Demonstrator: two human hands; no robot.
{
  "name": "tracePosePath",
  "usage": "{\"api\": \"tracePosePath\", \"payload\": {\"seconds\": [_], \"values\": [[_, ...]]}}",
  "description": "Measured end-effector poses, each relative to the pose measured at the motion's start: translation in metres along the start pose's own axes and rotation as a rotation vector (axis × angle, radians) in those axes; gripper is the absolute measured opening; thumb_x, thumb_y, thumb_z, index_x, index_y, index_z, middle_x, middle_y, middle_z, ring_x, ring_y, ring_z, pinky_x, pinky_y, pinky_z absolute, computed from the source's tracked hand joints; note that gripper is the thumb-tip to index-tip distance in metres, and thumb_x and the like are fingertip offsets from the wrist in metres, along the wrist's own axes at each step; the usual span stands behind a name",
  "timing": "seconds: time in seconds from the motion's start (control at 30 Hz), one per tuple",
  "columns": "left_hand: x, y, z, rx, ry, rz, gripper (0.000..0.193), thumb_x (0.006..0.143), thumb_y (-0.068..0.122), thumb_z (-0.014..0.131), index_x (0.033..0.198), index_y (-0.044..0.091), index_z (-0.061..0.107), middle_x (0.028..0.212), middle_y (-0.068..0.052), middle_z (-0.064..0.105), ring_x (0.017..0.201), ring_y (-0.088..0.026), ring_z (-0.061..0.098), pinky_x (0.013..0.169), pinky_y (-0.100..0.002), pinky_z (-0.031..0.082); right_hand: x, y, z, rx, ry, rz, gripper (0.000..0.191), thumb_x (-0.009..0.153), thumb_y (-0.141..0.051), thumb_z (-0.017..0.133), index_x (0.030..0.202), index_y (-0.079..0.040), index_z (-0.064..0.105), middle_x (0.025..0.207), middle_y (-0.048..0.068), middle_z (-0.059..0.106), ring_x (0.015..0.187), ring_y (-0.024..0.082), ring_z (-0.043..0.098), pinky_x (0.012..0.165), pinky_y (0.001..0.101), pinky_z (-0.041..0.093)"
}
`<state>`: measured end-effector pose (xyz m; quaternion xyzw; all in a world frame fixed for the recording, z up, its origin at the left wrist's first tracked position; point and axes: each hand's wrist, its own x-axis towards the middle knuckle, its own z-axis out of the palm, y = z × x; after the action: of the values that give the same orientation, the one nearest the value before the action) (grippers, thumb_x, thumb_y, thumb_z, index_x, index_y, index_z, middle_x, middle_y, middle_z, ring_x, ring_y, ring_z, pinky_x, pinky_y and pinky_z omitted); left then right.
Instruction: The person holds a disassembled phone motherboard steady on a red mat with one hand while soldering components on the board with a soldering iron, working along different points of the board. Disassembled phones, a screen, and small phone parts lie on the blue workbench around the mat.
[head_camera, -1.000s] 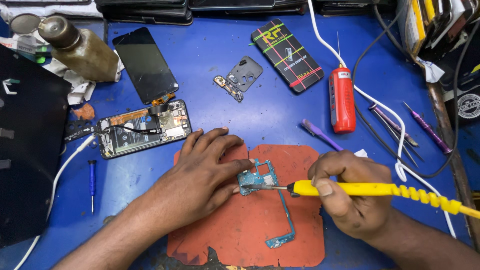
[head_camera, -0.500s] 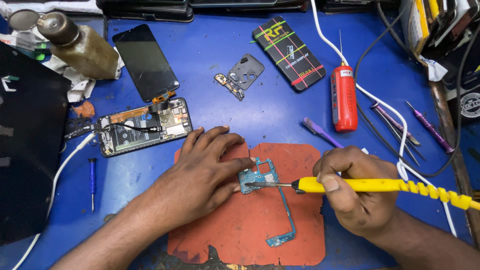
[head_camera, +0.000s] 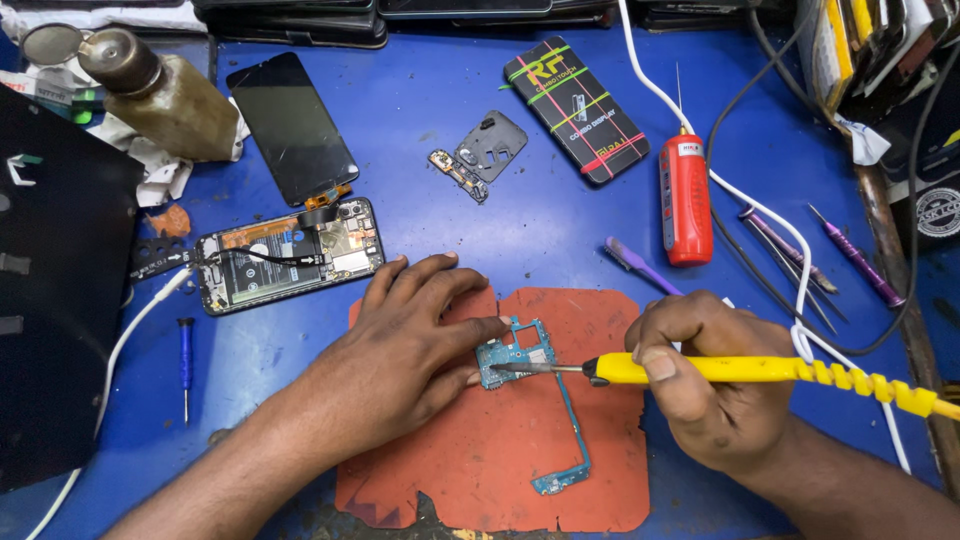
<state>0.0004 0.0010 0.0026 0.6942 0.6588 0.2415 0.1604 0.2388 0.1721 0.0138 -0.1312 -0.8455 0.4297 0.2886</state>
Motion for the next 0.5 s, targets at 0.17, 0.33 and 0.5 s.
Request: {"api": "tracePosePath", "payload": {"seconds": [0.17,0.33,0.5], "values": [[0.0007,0.0004,-0.0003,-0.001,0.006,0.005,0.046,0.076,0.021,0.078,0.121,0.017,0.072,0.138,-0.017,0.052,0.139,-0.04,0.038,0.112,-0.06,0.027,0.0001,-0.0013,-0.0002,0.002,0.006,-0.002,0.012,0.098,-0.013,0.056,0.089,-0.004,0.056,0.075,0.006,0.067,0.06,0.008,0.062,0.057,0.0243,0.051],[0.0004,0.0005,0.0,0.003,0.003,0.003,0.046,0.076,0.022,0.078,0.121,0.017,0.072,0.138,-0.017,0.052,0.139,-0.04,0.038,0.112,-0.06,0.027,0.0,-0.001,0.0002,0.012,0.007,-0.002,0.011,0.096,-0.012,0.056,0.089,-0.004,0.056,0.075,0.006,0.067,0.059,0.008,0.061,0.057,0.0243,0.051],[0.0,0.0005,0.0002,0.004,0.004,0.003,0.046,0.076,0.021,0.078,0.121,0.017,0.072,0.138,-0.016,0.052,0.139,-0.04,0.038,0.112,-0.061,0.026,-0.0002,-0.0011,-0.0001,0.008,0.009,-0.006,0.011,0.097,-0.012,0.056,0.09,-0.004,0.056,0.076,0.006,0.067,0.061,0.008,0.063,0.058,0.0244,0.052]]}}
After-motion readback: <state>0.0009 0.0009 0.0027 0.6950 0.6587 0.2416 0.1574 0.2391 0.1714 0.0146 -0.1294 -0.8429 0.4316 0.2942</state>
